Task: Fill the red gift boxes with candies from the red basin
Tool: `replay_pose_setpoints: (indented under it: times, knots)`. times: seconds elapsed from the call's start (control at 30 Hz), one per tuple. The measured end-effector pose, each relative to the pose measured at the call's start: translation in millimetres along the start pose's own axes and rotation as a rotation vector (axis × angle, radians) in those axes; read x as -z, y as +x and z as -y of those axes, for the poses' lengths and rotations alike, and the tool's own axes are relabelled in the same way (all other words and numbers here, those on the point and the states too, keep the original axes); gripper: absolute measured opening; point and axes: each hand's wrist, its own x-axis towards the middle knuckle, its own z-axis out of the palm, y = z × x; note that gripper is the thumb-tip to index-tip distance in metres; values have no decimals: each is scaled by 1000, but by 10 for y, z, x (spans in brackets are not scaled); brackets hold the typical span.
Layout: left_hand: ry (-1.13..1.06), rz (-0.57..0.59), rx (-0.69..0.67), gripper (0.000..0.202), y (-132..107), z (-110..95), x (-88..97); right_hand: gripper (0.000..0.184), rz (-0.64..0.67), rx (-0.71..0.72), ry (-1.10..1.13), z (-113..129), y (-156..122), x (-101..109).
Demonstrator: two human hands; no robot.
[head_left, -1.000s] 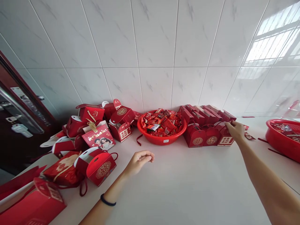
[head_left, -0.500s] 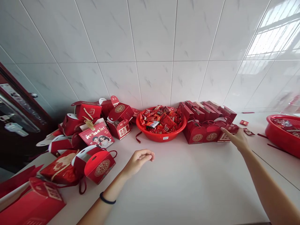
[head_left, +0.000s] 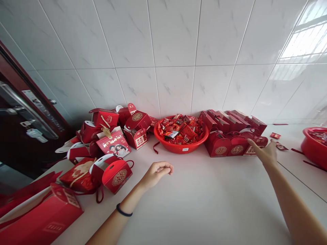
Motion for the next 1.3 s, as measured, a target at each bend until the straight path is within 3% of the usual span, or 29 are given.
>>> replay_pose_setpoints:
  times: [0.1,0.23,0.33,0.43,0.5,0.57,0.63,0.73,0.83,1.1,1.3]
  knots:
    - [30,3,-26,20,-7,6,-6,88,-53,-71,51,218,-150,44]
    - [93,-9,-38,21,-15,34,11,56,-143,59,176,528,-391,106]
    - [184,-79,-98,24,17,-28,117,43,-155,132,293,719,-548,133]
    - [344,-262,-241,22,136,-248,366,37,-123,156,438,880,-696,124]
    - [501,-487,-264,27,271,-460,596,34,-53,181,526,976,-813,100]
    - [745,-731,-217,37,434,-667,840,33,53,214,586,1065,-956,72]
    - [932,-848,-74,53,600,-818,1060,31,175,260,613,1145,-1119,44]
    - [1057,-823,222,76,805,-900,1303,25,345,377,607,1221,-1351,-3]
    - [1087,-762,319,80,919,-881,1458,20,444,482,577,1211,-1495,-62]
    - [1078,-756,295,74,973,-879,1724,17,524,495,470,1042,-1518,-141]
    - [1084,-837,135,38,974,-1010,1670,25,423,815,241,1028,-1558,-167]
